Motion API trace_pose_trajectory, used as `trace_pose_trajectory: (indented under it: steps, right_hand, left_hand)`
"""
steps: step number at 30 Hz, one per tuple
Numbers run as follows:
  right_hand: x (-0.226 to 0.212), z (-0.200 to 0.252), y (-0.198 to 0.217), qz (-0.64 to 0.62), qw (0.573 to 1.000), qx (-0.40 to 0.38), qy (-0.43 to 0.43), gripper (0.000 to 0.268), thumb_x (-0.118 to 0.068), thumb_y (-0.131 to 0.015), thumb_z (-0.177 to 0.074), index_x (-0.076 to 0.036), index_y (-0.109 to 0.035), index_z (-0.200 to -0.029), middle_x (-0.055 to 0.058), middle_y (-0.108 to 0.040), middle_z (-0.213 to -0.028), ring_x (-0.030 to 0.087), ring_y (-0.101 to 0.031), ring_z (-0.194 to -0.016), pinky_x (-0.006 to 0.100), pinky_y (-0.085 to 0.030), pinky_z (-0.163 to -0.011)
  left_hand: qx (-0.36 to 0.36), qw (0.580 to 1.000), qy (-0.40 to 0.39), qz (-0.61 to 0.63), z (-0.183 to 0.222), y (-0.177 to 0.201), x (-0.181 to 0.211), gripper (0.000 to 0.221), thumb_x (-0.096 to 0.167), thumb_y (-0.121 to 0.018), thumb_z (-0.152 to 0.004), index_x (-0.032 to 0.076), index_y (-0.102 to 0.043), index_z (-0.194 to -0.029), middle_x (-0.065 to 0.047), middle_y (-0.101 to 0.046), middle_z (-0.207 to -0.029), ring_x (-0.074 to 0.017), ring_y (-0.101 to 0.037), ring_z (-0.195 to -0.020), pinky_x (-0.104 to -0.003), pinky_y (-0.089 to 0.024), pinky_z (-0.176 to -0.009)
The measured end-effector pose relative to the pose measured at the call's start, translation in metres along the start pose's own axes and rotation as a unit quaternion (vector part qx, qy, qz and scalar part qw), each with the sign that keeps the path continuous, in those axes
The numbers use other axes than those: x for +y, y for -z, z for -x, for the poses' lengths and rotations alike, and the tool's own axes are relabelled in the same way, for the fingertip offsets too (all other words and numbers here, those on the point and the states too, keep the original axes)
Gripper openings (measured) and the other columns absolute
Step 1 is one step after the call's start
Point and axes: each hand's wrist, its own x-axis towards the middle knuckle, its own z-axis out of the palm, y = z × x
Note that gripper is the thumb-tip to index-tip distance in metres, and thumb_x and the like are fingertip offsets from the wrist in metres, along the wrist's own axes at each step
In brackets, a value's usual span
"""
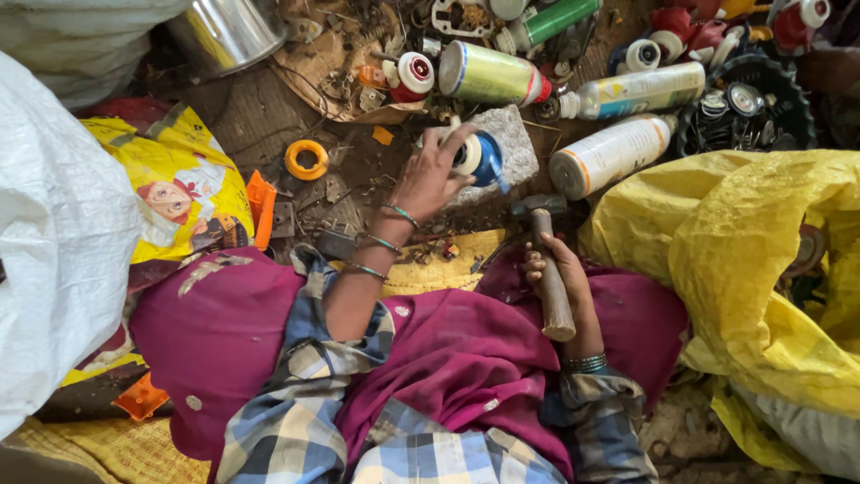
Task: The person sits on the floor and repeatedly strikes a blue and white plastic object with a hammer to break it into smaller pieces. The person rotates the object between strikes and continues hammering until it fragments.
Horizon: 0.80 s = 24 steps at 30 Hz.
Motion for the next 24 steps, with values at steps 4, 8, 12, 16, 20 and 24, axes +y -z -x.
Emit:
trace_pose_trajectory:
  steps: [4, 8, 12, 16, 20, 24]
  right_hand:
    - [0.001, 0.002, -0.004, -0.015, 1.0, 0.01, -0.015, 0.033, -0.032, -0.068, -0.097, -0.003, -0.056, -0.108, 0.001, -0.056, -0.078, 0.008, -0.054, -0.061, 0.023, -0.047, -0.053]
    - [0.003, 0.003, -0.003, 0.012, 1.0, 0.004, 0.013, 0.033, -0.031, -0.068, -0.098, -0.003, -0.056, -0.109, 0.001, -0.056, -0.078, 0.009, -0.054, -0.061, 0.023, -0.047, -0.053]
    - [0.002, 0.005, -0.003, 0.003, 1.0, 0.002, 0.008, 0.033, -0.032, -0.068, -0.098, -0.003, -0.055, -0.109, 0.001, -0.056, -0.078, 0.009, -0.054, -0.061, 0.024, -0.048, -0.053]
    - [0.004, 0.003, -0.005, 0.009, 1.0, 0.023, 0.011, 0.035, -0.032, -0.068, -0.097, -0.003, -0.055, -0.109, 0.001, -0.056, -0.079, 0.008, -0.053, -0.061, 0.023, -0.047, -0.054]
    - [0.001, 0.003, -0.003, -0.009, 1.0, 0.013, -0.001, 0.034, -0.032, -0.069, -0.097, -0.003, -0.055, -0.108, 0.001, -0.056, -0.079, 0.008, -0.053, -0.061, 0.023, -0.048, -0.055]
    - [0.001, 0.002, -0.001, -0.004, 1.0, 0.009, -0.001, 0.034, -0.032, -0.069, -0.096, -0.003, -0.056, -0.108, 0.001, -0.056, -0.078, 0.008, -0.053, -0.061, 0.024, -0.047, -0.054]
  left_hand:
    - [0.001, 0.986, 0.156, 0.06, -0.004, -0.009, 0.003, 0.064, 0.047, -0.068, -0.09, 0.012, -0.048, -0.139, -0.023, -0.062, -0.12, -0.0409, -0.071, -0.1, -0.047, -0.059, -0.08]
    - [0.045, 0.983, 0.158, 0.08, -0.003, -0.017, -0.003, 0.061, 0.064, -0.052, -0.096, 0.008, -0.063, -0.118, -0.027, -0.073, -0.105, -0.0463, -0.07, -0.098, -0.054, -0.055, -0.082]
    - [-0.005, 0.983, 0.177, -0.036, -0.002, -0.019, -0.004, 0.071, 0.072, -0.044, -0.099, 0.006, -0.064, -0.115, -0.028, -0.072, -0.096, -0.0485, -0.069, -0.093, -0.057, -0.054, -0.079]
    - [0.005, 0.98, 0.176, -0.087, 0.001, -0.009, 0.002, 0.069, 0.07, -0.042, -0.098, 0.009, -0.063, -0.123, -0.026, -0.072, -0.086, -0.049, -0.07, -0.087, -0.06, -0.053, -0.075]
    - [-0.007, 0.984, 0.154, -0.093, -0.005, 0.004, 0.008, 0.061, 0.062, -0.044, -0.099, 0.014, -0.06, -0.133, -0.025, -0.072, -0.082, -0.0473, -0.07, -0.08, -0.059, -0.053, -0.069]
    - [-0.056, 0.983, 0.148, -0.094, -0.008, 0.017, 0.0, 0.052, 0.046, -0.054, -0.098, 0.017, -0.055, -0.142, -0.024, -0.073, -0.087, -0.0431, -0.072, -0.082, -0.055, -0.056, -0.074]
